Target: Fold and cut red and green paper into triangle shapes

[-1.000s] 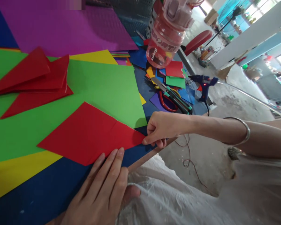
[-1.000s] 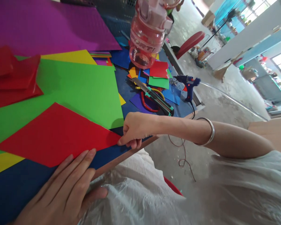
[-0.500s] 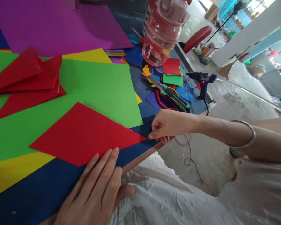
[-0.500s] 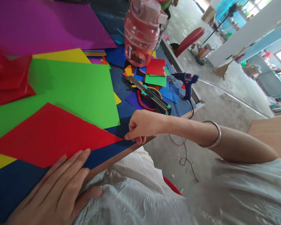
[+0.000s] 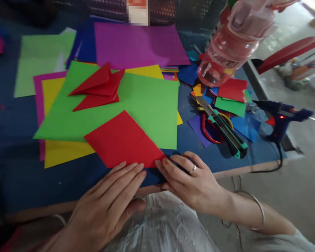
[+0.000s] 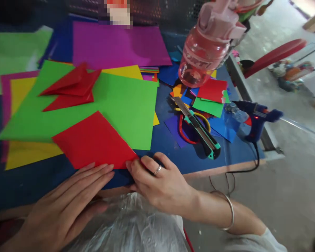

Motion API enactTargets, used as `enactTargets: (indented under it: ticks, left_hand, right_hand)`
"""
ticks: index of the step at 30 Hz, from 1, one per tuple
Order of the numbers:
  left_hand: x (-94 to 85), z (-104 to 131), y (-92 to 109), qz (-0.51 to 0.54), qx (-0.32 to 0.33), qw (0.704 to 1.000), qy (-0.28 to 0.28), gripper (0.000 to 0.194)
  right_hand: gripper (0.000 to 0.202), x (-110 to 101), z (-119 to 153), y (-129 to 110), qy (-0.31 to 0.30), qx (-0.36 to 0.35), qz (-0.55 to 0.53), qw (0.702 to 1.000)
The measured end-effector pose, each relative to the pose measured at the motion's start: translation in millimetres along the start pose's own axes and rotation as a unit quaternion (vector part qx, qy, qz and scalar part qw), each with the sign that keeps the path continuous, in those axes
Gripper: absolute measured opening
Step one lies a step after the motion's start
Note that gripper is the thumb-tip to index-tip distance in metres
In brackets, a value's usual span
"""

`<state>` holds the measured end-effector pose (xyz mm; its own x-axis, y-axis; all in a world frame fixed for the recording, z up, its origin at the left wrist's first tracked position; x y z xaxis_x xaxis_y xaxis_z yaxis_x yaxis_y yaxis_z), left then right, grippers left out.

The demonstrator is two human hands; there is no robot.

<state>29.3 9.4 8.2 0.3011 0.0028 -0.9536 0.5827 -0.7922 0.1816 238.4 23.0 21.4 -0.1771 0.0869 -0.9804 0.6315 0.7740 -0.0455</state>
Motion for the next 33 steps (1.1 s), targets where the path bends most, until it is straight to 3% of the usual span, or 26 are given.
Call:
enactTargets:
  ticks: [4,8,9,12,16,17,20,24,33]
  left_hand:
    - [-8.9,-4,-3,0.081,-0.103,0.991,-0.009,0.039]
    - [-20.7,-21,-9,0.104,-0.205,0.973,0.004,0.011]
    - [-22.2,-27,-11,0.101,-0.226,0.969,-0.007,0.019]
    - [-19.0,-44,-25,0.111,-0.291,0.943,-0.115,0.041]
    - [-8.6,-61,-47,0.158,-0.391,0.841,-0.339,0.053]
    - [-7.6,-65,-51,0.181,-0.405,0.815,-0.373,0.054]
    - [-7.5,-77,-58,0.221,-0.415,0.774,-0.424,0.053]
    - [-5.9,-77,-64,0.254,-0.43,0.738,-0.454,0.046]
    - [-9.8,-61,-70,0.261,-0.435,0.743,-0.437,0.045]
  right_hand:
    - [0.035,0,5,0,0.038,-0.004,-0.03,0.999]
    - [0.038,5,9,0,0.045,-0.001,-0.037,0.998]
    - [0.038,6,9,0,0.048,-0.002,-0.038,0.998]
    - [0.039,9,10,1,0.054,-0.007,-0.041,0.998]
    - [0.038,11,10,1,0.06,-0.014,-0.047,0.997]
    - [0.038,11,10,1,0.062,-0.015,-0.048,0.997]
    - [0.04,10,11,1,0.069,-0.017,-0.05,0.996]
    - [0.039,10,10,1,0.076,-0.016,-0.054,0.996]
    - [0.039,12,10,1,0.067,-0.015,-0.062,0.996]
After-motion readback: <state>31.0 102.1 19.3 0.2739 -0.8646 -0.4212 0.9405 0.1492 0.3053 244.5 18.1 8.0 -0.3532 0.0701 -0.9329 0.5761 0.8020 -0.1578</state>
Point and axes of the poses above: each hand's wrist, its own z-axis away from the middle knuckle, its own x-axis out of the palm, y = z × x, the point moved 5 cm from there along -z, towards the middle knuckle, and after that the axes turned 10 degrees about -y, right-handed, at the moved point
